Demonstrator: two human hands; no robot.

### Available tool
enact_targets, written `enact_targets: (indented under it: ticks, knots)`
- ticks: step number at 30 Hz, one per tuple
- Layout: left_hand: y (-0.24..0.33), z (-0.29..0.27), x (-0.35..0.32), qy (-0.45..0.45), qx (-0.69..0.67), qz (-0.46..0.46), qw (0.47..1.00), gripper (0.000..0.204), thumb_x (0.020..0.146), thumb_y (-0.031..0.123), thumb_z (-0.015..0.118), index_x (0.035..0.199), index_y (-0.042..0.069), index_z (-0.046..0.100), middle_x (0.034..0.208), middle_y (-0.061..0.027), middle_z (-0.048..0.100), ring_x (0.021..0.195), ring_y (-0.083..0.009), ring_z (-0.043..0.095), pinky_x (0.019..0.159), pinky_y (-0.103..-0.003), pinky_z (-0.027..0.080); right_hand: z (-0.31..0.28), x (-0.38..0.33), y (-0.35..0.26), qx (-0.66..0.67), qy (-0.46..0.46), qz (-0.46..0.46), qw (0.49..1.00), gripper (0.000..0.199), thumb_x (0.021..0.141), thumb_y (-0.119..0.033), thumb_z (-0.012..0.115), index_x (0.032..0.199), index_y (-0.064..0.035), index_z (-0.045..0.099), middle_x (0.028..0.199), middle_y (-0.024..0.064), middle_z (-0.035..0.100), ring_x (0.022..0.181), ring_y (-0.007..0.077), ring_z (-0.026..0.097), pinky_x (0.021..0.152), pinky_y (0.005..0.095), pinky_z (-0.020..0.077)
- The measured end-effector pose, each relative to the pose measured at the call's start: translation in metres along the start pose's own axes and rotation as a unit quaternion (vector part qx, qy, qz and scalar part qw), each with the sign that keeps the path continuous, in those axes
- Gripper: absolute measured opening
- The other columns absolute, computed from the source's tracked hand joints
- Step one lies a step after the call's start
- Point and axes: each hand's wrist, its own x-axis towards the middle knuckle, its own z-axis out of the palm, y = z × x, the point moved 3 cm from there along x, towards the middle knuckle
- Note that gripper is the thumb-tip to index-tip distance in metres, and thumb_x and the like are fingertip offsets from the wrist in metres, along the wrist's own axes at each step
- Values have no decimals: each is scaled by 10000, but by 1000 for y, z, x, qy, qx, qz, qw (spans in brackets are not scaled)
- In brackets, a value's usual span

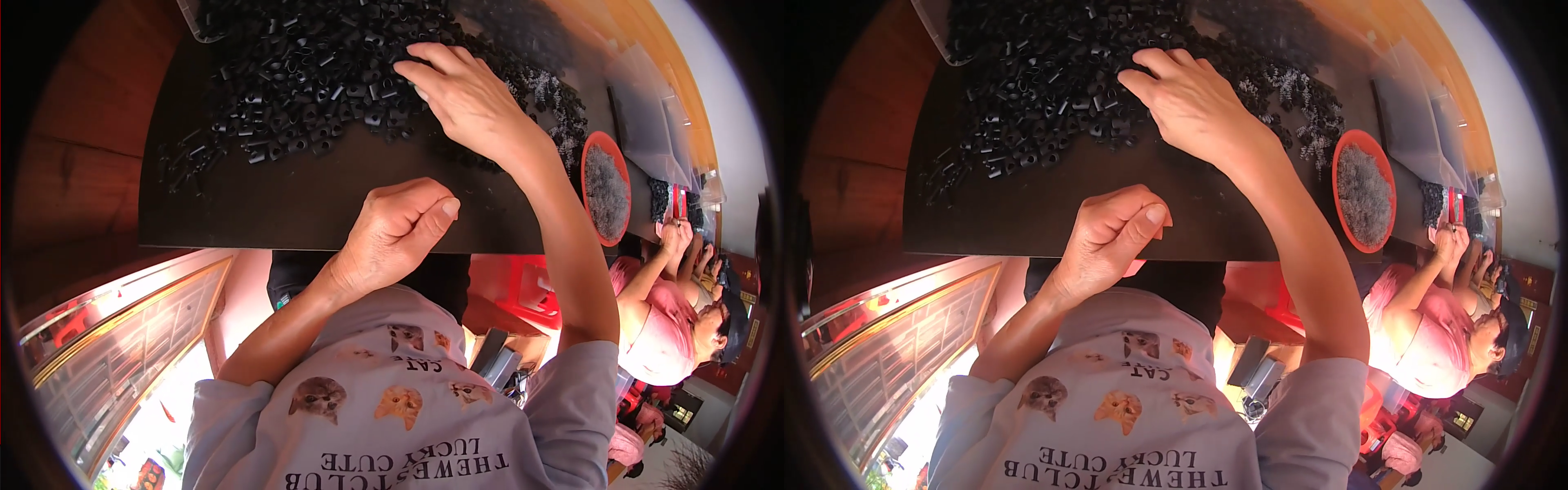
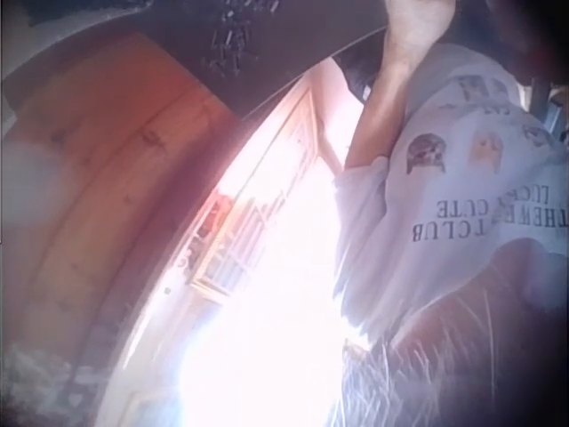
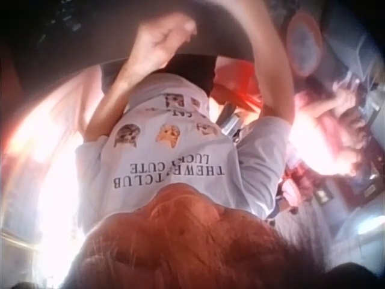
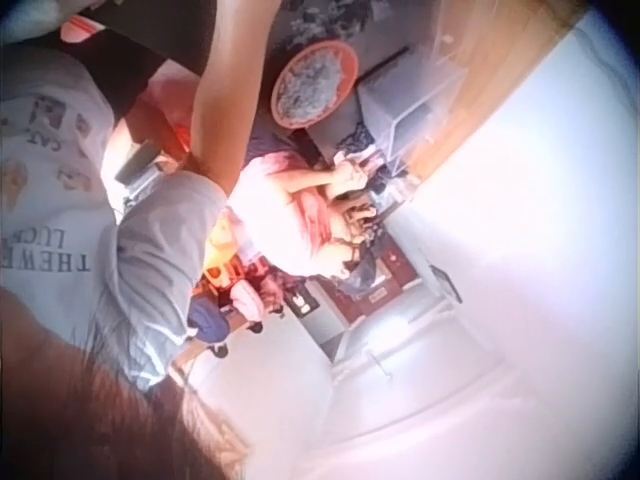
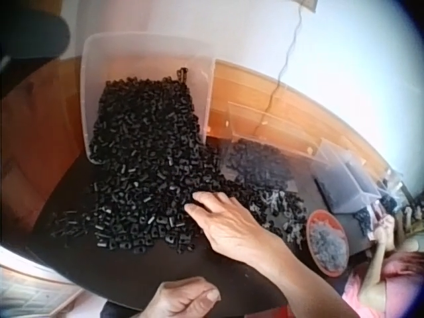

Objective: The person assembles small black plastic components by hand.

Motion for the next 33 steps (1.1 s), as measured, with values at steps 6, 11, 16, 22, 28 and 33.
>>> enact_targets:
  ticks: [6, 11, 16, 22, 28, 33]
  knots:
    - [1, 0, -1, -13, 19, -4, 1000, 222, 965, 144, 585, 830, -33, 584, 669, -75, 505, 585, -171, 477, 555, -306, 426, -16, -36, -1, -12, 12, -8, 1000, 403, 795, 21, 599, 1182, -88, 621, 1277, 86, 540, 1091, 293, 549, 909, 400, 466]
    - [-4, -1, -2, -10, 10, -32, 999, 289, 1007, 218, 528, 853, 2, 641, 700, -10, 561, 573, -50, 466, 523, -213, 382, -26, -64, 4, 48, 71, 44, 995, 358, 833, -17, 623, 1187, -71, 618, 1292, 109, 541, 1109, 315, 553, 939, 410, 463]
    - [-4, 0, -1, 1, -12, -64, 998, 303, 1016, 244, 508, 869, 20, 649, 711, 7, 578, 580, -38, 462, 524, -195, 378, -32, -90, 3, 90, 124, 105, 983, 294, 847, -35, 640, 1140, -54, 636, 1197, 104, 583, 1057, 306, 581, 901, 398, 488]
    - [-4, 2, -1, 0, -27, -103, 994, 315, 1017, 269, 508, 866, 34, 655, 696, 12, 579, 590, -32, 457, 531, -187, 372, -31, -128, -8, 102, 204, 119, 966, 228, 829, -22, 652, 1057, -28, 642, 1098, 109, 609, 957, 306, 601, 817, 386, 486]
    - [-6, 1, -2, 2, -44, -82, 996, 316, 1015, 273, 514, 853, 36, 643, 683, 17, 569, 572, -30, 447, 514, -194, 377, -12, -168, -22, 110, 243, 171, 949, 229, 822, -10, 659, 1051, -15, 649, 1094, 118, 616, 957, 310, 601, 824, 380, 491]
    - [-8, -3, -3, 34, -109, -97, 989, 310, 1008, 281, 526, 849, 46, 653, 690, 17, 581, 577, -36, 463, 518, -188, 368, -19, -176, -28, 99, 276, 195, 936, 219, 815, -40, 682, 1029, -9, 646, 1036, 123, 613, 935, 316, 595, 797, 385, 489]
